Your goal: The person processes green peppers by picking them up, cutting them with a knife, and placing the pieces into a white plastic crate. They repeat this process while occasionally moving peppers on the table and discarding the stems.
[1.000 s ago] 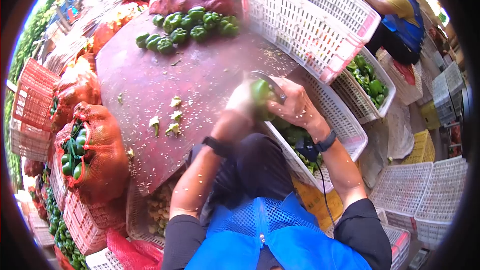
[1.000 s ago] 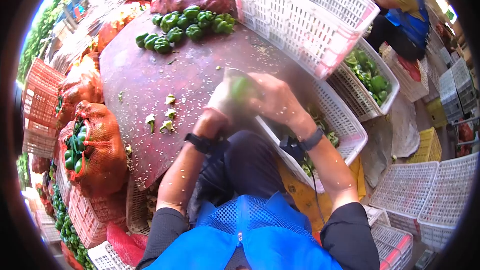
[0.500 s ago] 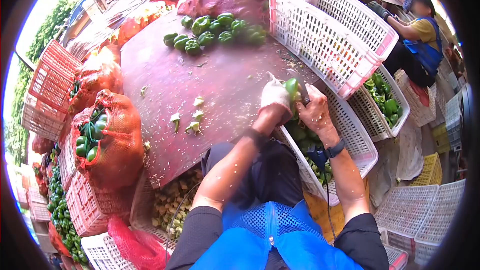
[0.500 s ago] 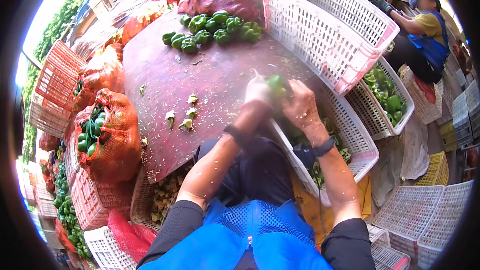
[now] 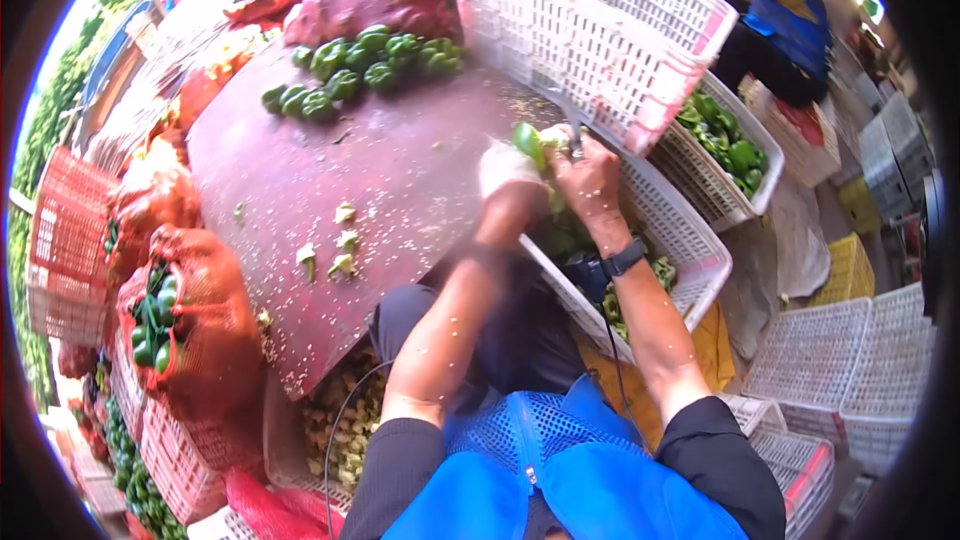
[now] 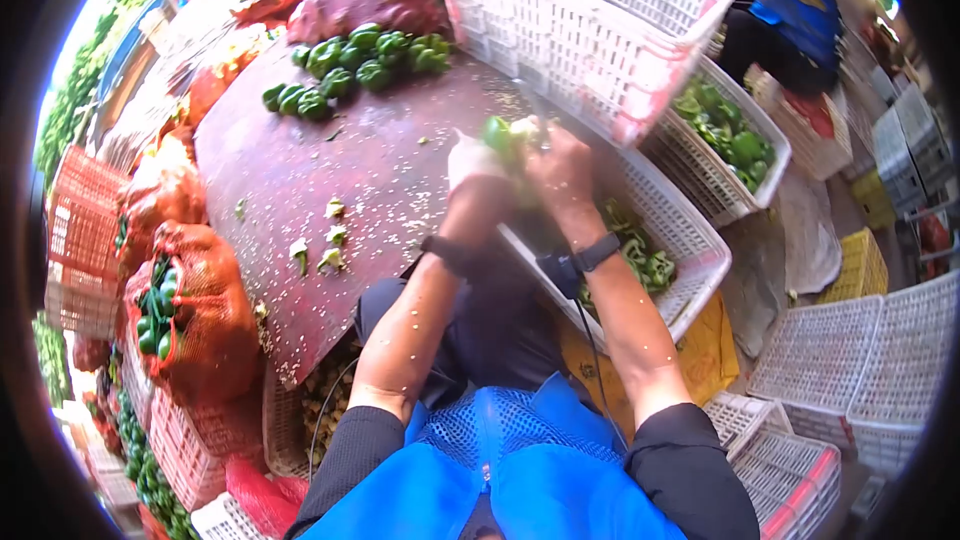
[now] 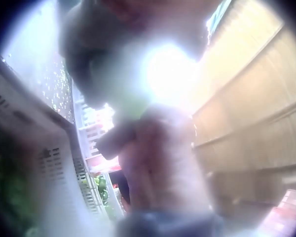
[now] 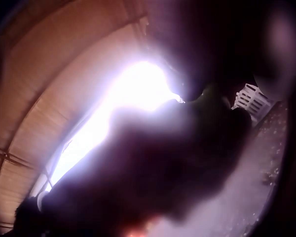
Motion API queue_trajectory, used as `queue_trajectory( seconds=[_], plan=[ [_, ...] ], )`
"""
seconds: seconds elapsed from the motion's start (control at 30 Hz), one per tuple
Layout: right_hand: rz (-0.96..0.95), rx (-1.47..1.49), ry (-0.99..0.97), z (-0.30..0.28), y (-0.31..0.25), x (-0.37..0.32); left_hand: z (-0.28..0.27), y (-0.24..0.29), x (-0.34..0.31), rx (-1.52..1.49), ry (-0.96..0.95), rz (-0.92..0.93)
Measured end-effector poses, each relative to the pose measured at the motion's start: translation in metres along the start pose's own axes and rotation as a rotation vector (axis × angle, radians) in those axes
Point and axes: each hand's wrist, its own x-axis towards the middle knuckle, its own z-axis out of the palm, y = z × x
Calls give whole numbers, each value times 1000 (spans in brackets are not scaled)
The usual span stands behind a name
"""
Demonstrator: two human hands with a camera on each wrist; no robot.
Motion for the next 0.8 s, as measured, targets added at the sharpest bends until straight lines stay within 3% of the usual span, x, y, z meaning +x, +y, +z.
queue_trajectory(
  seconds=[0.07,0.13,0.17,0.23,0.27,0.33,0.4,0.43,0.5,0.53,0.6,0.67,0.73,0.8],
  plan=[
    [-56,-21,35,-3,24,4,0,5,-8,7,91,68],
    [-80,-124,77,-20,43,9,-2,5,-12,-397,65,-46],
    [-19,-148,82,-33,47,12,3,5,-6,-713,-65,-168],
    [-64,-177,125,-59,46,18,23,10,6,-316,71,159],
    [-120,-120,110,-65,54,21,40,5,20,-356,145,221],
    [-62,-68,11,-75,14,25,67,-8,49,-496,249,314],
    [-129,-31,-93,-54,-2,24,67,-22,65,-703,308,383],
    [-134,-28,-205,-42,-12,25,67,-33,72,-666,343,315],
    [-216,117,-354,-10,-35,27,-10,-50,21,-806,241,236],
    [-158,274,-399,16,-41,26,-52,-58,-6,-874,194,192],
    [-123,448,-564,50,-61,26,-62,-97,-8,-545,189,37],
    [-50,521,-706,72,-71,31,-49,-164,1,-137,331,224],
    [-157,486,-608,102,-58,34,-46,-220,2,184,256,141],
    [-93,351,-713,122,-42,40,-34,-270,7,-250,252,-31]
  ],
)
